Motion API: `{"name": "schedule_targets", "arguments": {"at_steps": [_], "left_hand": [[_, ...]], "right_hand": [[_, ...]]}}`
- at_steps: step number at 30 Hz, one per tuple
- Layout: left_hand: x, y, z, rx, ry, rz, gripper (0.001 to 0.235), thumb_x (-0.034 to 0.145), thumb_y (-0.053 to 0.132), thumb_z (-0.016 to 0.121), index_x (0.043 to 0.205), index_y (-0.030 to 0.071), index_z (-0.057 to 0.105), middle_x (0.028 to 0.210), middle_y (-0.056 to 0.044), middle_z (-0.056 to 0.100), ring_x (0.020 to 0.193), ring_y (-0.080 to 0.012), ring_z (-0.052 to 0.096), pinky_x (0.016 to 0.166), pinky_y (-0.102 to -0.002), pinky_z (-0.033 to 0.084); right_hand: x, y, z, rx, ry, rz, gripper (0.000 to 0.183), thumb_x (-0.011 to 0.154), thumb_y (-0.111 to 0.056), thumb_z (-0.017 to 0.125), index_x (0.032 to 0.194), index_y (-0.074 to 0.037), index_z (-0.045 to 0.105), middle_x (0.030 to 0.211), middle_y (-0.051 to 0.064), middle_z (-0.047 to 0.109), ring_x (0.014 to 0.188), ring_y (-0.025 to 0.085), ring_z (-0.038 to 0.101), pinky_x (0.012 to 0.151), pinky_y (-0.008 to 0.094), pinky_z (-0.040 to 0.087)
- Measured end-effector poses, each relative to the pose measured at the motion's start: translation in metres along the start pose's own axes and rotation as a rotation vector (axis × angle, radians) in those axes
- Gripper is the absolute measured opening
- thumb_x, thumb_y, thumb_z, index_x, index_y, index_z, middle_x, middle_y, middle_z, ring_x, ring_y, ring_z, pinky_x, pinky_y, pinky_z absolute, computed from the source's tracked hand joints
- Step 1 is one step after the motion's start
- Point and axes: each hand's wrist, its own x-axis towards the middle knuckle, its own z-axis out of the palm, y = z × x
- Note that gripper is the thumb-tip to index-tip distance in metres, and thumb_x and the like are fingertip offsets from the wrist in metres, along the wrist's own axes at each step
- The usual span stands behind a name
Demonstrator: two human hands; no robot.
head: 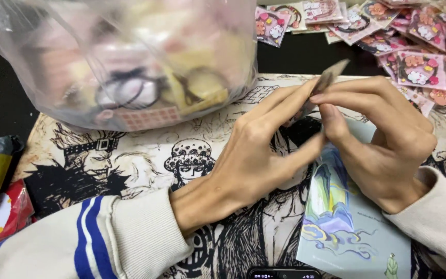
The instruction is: Assembling hair ties onto decorative cards and placing them into a plastic bag
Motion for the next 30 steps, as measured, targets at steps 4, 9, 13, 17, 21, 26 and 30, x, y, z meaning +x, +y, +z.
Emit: {"name": "schedule_targets", "arguments": {"at_steps": [4,9,13,17,21,26,30], "left_hand": [[0.004,0.002,-0.002,-0.053,0.027,-0.004,0.042,0.116,0.001,0.07,0.156,-0.002,0.06,0.143,-0.018,0.079,0.126,-0.026,0.08,0.118,-0.039,0.069],[0.006,0.005,-0.004,0.031,0.119,-0.051,0.033,0.111,0.001,0.074,0.144,0.002,0.073,0.128,-0.012,0.084,0.11,-0.02,0.08,0.104,-0.034,0.068],[0.006,0.008,-0.003,0.03,0.125,-0.045,0.03,0.111,0.002,0.074,0.141,0.003,0.075,0.124,-0.01,0.083,0.107,-0.0191,0.079,0.101,-0.034,0.066],[0.006,0.008,-0.004,0.045,0.125,-0.057,0.032,0.107,0.008,0.08,0.139,0.007,0.077,0.126,-0.007,0.08,0.109,-0.0167,0.076,0.092,-0.03,0.066],[0.003,0.001,-0.003,0.059,0.13,-0.093,0.057,0.104,0.039,0.084,0.154,0.017,0.067,0.158,-0.015,0.065,0.139,-0.0252,0.072,0.123,-0.044,0.068],[0.012,0.008,-0.007,0.096,0.152,-0.246,0.076,0.1,0.057,0.07,0.161,0.013,0.058,0.162,-0.016,0.056,0.156,-0.0276,0.058,0.131,-0.047,0.056],[0.017,0.011,-0.007,-0.039,0.178,-0.393,0.086,0.098,0.056,0.067,0.167,0.009,0.046,0.161,-0.013,0.062,0.125,-0.015,0.074,0.099,-0.031,0.072]], "right_hand": [[-0.005,0.004,-0.002,-0.048,0.008,-0.025,0.011,0.121,0.015,0.073,0.129,0.021,0.078,0.127,0.041,0.075,0.117,0.048,0.075,0.108,0.053,0.061],[-0.006,0.006,0.001,-0.019,0.052,0.037,0.021,0.126,0.013,0.074,0.144,0.024,0.069,0.134,0.036,0.06,0.113,0.042,0.065,0.105,0.049,0.059],[-0.006,0.005,0.005,0.16,0.025,0.225,0.034,0.127,0.008,0.063,0.158,0.022,0.058,0.126,0.028,0.069,0.104,0.028,0.069,0.102,0.038,0.055],[-0.007,0.01,0.005,0.228,0.027,0.315,0.023,0.133,0.004,0.052,0.141,0.018,0.069,0.124,0.026,0.07,0.108,0.03,0.07,0.101,0.037,0.058],[-0.011,0.022,0.003,0.196,0.099,0.354,0.036,0.141,-0.012,0.049,0.138,0.016,0.072,0.135,0.028,0.076,0.124,0.033,0.073,0.114,0.041,0.059],[-0.014,0.033,0.003,0.196,0.136,0.427,0.026,0.142,-0.007,0.057,0.143,0.012,0.074,0.137,0.021,0.074,0.125,0.026,0.068,0.111,0.035,0.054],[-0.014,0.033,0.006,0.302,0.12,0.431,0.013,0.135,0.011,0.064,0.147,0.013,0.068,0.146,0.022,0.072,0.131,0.024,0.069,0.116,0.031,0.059]]}}
